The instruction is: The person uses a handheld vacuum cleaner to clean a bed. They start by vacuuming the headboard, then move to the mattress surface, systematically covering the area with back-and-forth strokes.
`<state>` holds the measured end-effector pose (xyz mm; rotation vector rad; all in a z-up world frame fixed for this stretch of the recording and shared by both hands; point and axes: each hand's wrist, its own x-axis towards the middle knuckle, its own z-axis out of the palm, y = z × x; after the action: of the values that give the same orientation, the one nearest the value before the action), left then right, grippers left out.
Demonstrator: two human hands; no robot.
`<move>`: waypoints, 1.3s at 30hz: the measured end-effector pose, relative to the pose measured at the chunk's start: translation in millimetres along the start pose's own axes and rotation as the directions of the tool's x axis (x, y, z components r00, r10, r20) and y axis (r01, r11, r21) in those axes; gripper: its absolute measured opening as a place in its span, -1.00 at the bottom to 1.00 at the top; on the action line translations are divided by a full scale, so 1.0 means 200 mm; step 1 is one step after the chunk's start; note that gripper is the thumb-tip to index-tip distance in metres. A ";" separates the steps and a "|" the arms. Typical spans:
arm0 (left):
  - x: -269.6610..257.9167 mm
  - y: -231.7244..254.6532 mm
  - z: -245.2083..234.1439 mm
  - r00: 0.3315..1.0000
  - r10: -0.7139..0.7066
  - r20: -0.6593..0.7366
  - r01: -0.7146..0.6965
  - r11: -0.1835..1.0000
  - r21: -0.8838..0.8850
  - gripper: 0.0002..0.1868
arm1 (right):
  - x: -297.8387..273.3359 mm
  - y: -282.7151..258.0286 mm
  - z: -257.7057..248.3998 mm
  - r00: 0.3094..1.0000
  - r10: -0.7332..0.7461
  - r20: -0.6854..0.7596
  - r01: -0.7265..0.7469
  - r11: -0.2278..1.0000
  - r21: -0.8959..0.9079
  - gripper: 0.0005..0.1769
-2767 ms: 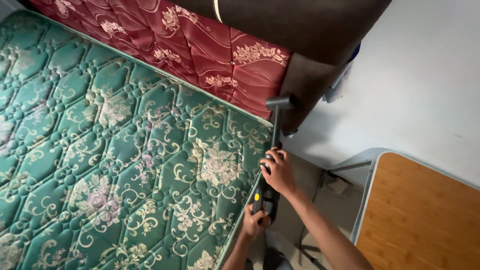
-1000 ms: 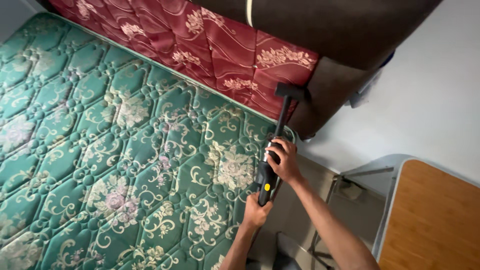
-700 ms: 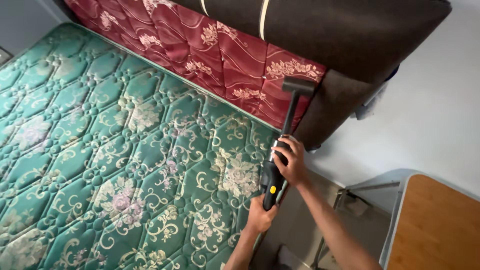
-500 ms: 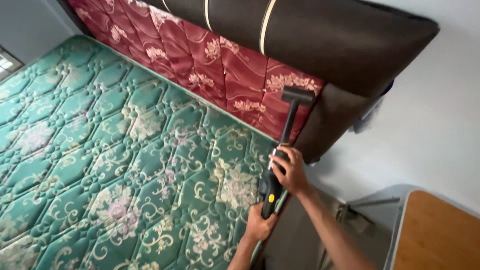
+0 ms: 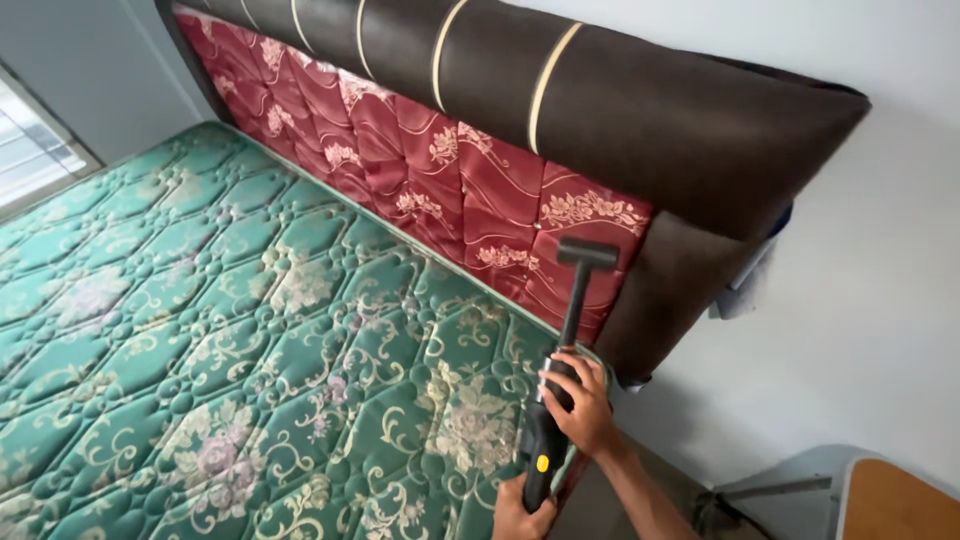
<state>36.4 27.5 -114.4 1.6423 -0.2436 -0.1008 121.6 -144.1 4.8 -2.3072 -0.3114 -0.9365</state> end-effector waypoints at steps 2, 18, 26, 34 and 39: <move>0.02 -0.02 0.04 0.921 0.348 -0.173 -0.315 0.929 0.193 -0.83 | 0.02 -0.01 -0.03 1.000 -0.028 -0.015 0.027 1.000 -0.015 -0.65; 0.02 0.04 -0.01 0.917 -0.359 0.177 0.389 0.902 -0.188 -0.86 | -0.16 0.12 0.13 0.995 0.074 0.061 -0.070 0.996 -0.063 -0.69; 0.04 0.14 -0.09 0.948 -0.253 0.195 0.278 0.954 -0.112 -0.86 | -0.07 0.00 0.07 0.996 0.055 -0.075 -0.056 0.998 -0.007 -0.67; 0.21 0.18 -0.04 0.982 -0.070 0.175 0.067 0.998 0.022 -0.77 | 0.21 -0.01 -0.08 0.994 0.016 -0.106 -0.022 0.998 -0.053 -0.66; 0.17 0.08 -0.04 0.952 -0.173 0.251 0.190 0.981 -0.046 -0.84 | 0.06 0.02 -0.01 0.992 0.046 -0.119 -0.053 0.997 -0.050 -0.68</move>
<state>70.4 26.5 -95.3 1.5794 -0.2744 -0.4512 130.7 -148.8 11.4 -2.2854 -0.1812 -1.0621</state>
